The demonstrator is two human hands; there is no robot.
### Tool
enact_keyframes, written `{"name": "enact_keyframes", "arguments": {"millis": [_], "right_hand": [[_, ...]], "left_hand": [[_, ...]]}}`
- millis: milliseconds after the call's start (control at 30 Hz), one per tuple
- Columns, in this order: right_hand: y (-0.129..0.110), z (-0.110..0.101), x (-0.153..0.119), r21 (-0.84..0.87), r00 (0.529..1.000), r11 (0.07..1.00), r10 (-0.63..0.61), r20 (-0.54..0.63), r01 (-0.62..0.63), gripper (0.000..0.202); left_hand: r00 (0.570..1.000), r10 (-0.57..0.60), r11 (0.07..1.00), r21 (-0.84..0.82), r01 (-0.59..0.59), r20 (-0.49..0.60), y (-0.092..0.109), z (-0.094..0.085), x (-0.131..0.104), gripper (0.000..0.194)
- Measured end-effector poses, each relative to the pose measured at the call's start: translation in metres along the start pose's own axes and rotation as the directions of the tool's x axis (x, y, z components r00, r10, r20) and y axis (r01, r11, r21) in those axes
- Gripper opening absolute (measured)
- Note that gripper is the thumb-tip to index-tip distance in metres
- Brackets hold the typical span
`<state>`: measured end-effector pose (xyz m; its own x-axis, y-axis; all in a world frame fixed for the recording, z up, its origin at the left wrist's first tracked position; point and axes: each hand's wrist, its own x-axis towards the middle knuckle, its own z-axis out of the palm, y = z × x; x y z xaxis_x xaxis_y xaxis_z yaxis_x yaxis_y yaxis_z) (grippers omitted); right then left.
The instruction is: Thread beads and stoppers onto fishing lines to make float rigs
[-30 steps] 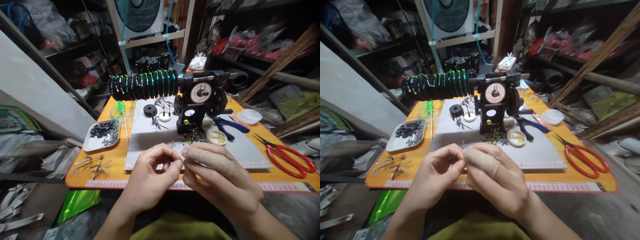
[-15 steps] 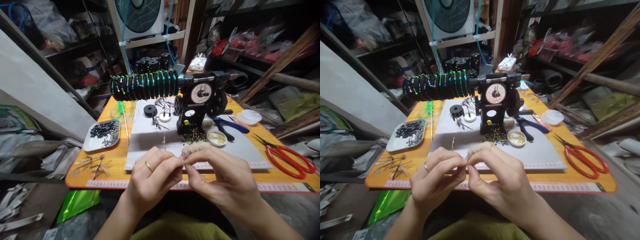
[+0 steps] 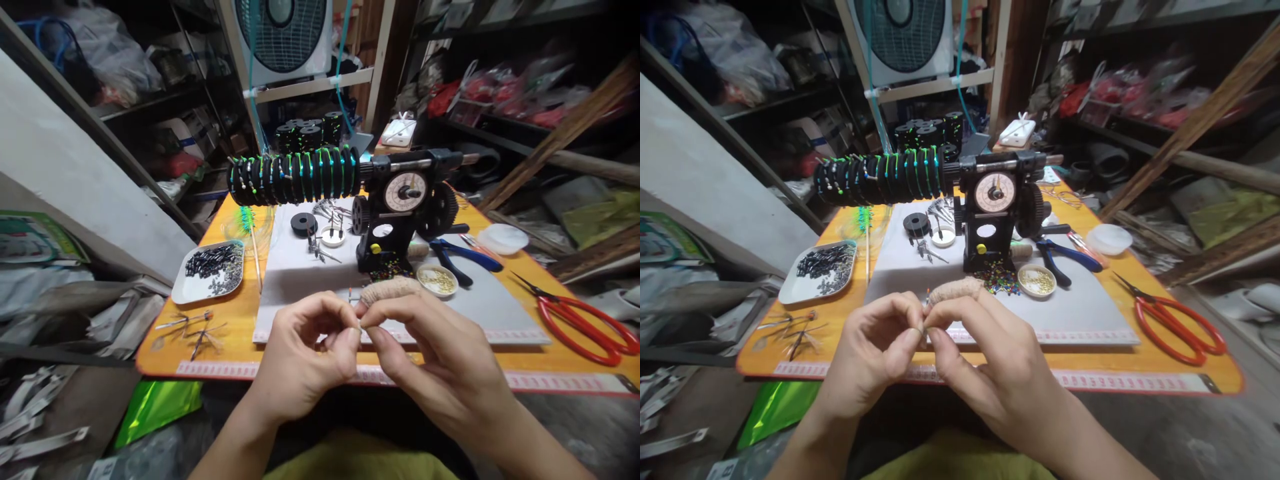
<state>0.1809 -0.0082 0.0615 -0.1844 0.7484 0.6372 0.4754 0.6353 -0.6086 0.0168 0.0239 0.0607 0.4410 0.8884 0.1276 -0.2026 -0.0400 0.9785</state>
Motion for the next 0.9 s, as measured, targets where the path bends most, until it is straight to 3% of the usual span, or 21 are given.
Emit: {"name": "enact_keyframes", "arguments": {"millis": [133, 300, 433, 533, 600, 733, 900], "right_hand": [[0.000, 0.003, -0.006, 0.027, 0.995, 1.000, -0.001, -0.096, 0.004, 0.028], [-0.003, 0.005, -0.013, -0.194, 0.986, 0.980, -0.076, -0.148, 0.046, 0.036], [-0.001, 0.007, -0.017, -0.013, 0.988, 0.998, 0.051, -0.149, -0.053, 0.033], [0.000, 0.009, -0.019, 0.088, 0.975, 0.986, 0.155, -0.159, -0.142, 0.023], [0.001, 0.010, -0.021, 0.131, 0.964, 0.972, 0.217, -0.157, -0.197, 0.017], [0.003, 0.013, -0.025, 0.163, 0.945, 0.952, 0.284, -0.161, -0.258, 0.012], [0.005, 0.015, -0.027, 0.169, 0.941, 0.945, 0.305, -0.147, -0.280, 0.010]], "left_hand": [[0.999, -0.043, 0.997, -0.068, 0.044, 0.013, -0.003, 0.000, 0.000, 0.011], [0.999, -0.012, 0.999, -0.047, 0.011, -0.037, -0.005, 0.003, -0.002, 0.008], [0.994, 0.054, 0.995, 0.087, -0.046, -0.094, -0.008, 0.003, -0.008, 0.007], [0.985, 0.163, 0.964, 0.223, -0.145, -0.062, -0.013, 0.001, -0.013, 0.008], [0.979, 0.196, 0.961, 0.209, -0.181, -0.055, -0.017, -0.001, -0.016, 0.010], [0.974, 0.196, 0.977, 0.110, -0.184, -0.110, -0.023, -0.002, -0.019, 0.011], [0.977, 0.173, 0.964, 0.223, -0.142, -0.125, -0.021, -0.001, -0.020, 0.014]]}}
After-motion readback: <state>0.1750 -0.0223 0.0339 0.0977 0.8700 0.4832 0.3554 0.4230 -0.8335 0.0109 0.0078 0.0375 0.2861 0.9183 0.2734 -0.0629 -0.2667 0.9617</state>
